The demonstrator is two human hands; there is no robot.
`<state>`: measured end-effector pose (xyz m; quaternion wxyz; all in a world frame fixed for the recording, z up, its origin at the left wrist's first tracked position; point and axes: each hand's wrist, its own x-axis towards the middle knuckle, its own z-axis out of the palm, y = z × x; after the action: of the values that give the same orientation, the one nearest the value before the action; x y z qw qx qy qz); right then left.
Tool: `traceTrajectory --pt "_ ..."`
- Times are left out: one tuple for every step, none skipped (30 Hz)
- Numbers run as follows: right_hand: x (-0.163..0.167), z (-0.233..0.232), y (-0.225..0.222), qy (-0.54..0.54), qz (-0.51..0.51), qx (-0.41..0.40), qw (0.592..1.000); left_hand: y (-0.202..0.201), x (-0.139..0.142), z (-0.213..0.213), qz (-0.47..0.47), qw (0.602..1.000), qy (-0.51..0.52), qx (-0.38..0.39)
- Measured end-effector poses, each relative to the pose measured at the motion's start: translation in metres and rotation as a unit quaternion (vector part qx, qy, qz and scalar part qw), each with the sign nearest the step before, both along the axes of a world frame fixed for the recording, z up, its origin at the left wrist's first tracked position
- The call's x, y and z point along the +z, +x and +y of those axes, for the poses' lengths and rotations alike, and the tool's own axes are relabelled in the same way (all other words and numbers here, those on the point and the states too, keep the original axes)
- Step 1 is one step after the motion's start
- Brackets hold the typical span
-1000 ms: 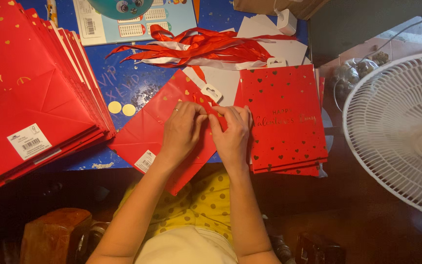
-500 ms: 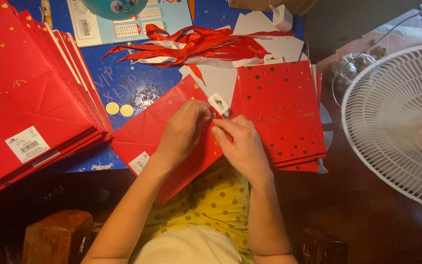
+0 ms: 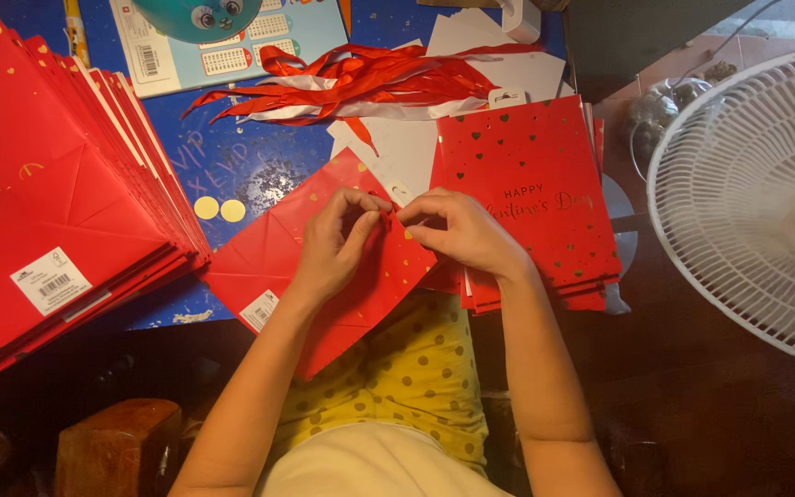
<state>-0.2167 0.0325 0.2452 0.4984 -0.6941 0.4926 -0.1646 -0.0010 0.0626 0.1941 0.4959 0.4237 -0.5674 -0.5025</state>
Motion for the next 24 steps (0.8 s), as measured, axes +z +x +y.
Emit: traceTrajectory --pt "-0.003 -0.001 0.0 0.013 -0.009 0.006 1.0 0.001 0.0 -0.001 0.019 1.0 0.011 -0.009" --pt "-0.005 -0.001 0.0 -0.008 -0.004 0.015 1.0 0.001 0.001 -0.001 0.002 1.0 -0.007 -0.008" --pt "-0.008 0.0 0.0 -0.028 0.001 0.025 0.999 0.001 0.002 0.0 -0.014 1.0 -0.025 -0.008" --pt "-0.01 0.001 -0.001 -0.047 0.006 0.035 0.998 0.002 0.003 0.001 -0.029 0.999 -0.041 -0.007" --pt "-0.012 0.003 -0.002 -0.049 0.012 0.032 0.998 0.002 0.003 0.002 -0.063 0.996 -0.058 -0.007" --pt "-0.014 0.004 -0.003 -0.052 0.017 0.029 0.998 0.003 0.004 0.002 -0.097 0.992 -0.076 -0.007" --pt "-0.016 0.005 -0.004 -0.057 0.022 0.025 0.998 0.003 0.003 0.002 -0.131 0.987 -0.096 -0.007" --pt "-0.017 0.005 -0.004 -0.045 0.015 0.024 0.999 0.002 0.003 0.002 -0.132 0.987 -0.09 0.001" --pt "-0.017 0.005 -0.004 -0.032 0.007 0.022 0.999 0.001 0.002 0.001 -0.133 0.988 -0.084 0.008" --pt "-0.018 0.005 -0.004 -0.018 0.0 0.02 1.0 -0.001 0.001 0.002 -0.133 0.988 -0.077 0.015" --pt "-0.018 0.005 -0.004 -0.019 -0.001 0.018 1.0 -0.001 0.001 0.002 -0.126 0.989 -0.082 0.017" --pt "-0.017 0.005 -0.004 -0.02 -0.002 0.016 1.0 -0.001 0.0 0.003 -0.118 0.989 -0.088 0.02" --pt "-0.017 0.005 -0.003 -0.021 -0.003 0.015 1.0 -0.001 -0.001 0.003 -0.111 0.989 -0.093 0.023" --pt "-0.016 0.006 -0.002 -0.014 0.004 0.009 1.0 -0.001 -0.002 0.004 -0.102 0.99 -0.091 0.022" --pt "-0.016 0.006 -0.002 -0.007 0.01 0.003 1.0 -0.001 -0.003 0.004 -0.094 0.991 -0.09 0.022" --pt "-0.016 0.007 -0.001 0.0 0.017 -0.003 1.0 0.0 -0.004 0.005 -0.085 0.992 -0.088 0.021" --pt "-0.015 0.007 -0.001 -0.006 0.019 -0.003 1.0 0.0 -0.006 0.006 -0.077 0.996 -0.041 0.02" --pt "-0.015 0.008 -0.001 -0.012 0.02 -0.004 1.0 0.0 -0.007 0.007 -0.069 0.997 0.006 0.019" --pt "-0.016 0.008 -0.001 -0.019 0.023 -0.004 1.0 -0.001 -0.008 0.008 -0.061 0.997 0.053 0.018" --pt "-0.016 0.008 -0.001 -0.018 0.023 -0.004 1.0 -0.001 -0.009 0.008 -0.044 0.998 0.03 0.016" --pt "-0.017 0.007 -0.001 -0.018 0.023 -0.003 1.0 -0.001 -0.01 0.007 -0.027 1.0 0.007 0.014" --pt "-0.018 0.006 -0.001 -0.017 0.023 -0.001 1.0 -0.001 -0.011 0.007 -0.01 1.0 -0.016 0.012" --pt "-0.019 0.006 -0.001 -0.037 0.03 0.01 0.999 -0.001 -0.012 0.007 -0.013 1.0 -0.02 0.013" --pt "-0.02 0.005 -0.001 -0.057 0.037 0.022 0.997 0.0 -0.013 0.007 -0.015 0.999 -0.025 0.014"
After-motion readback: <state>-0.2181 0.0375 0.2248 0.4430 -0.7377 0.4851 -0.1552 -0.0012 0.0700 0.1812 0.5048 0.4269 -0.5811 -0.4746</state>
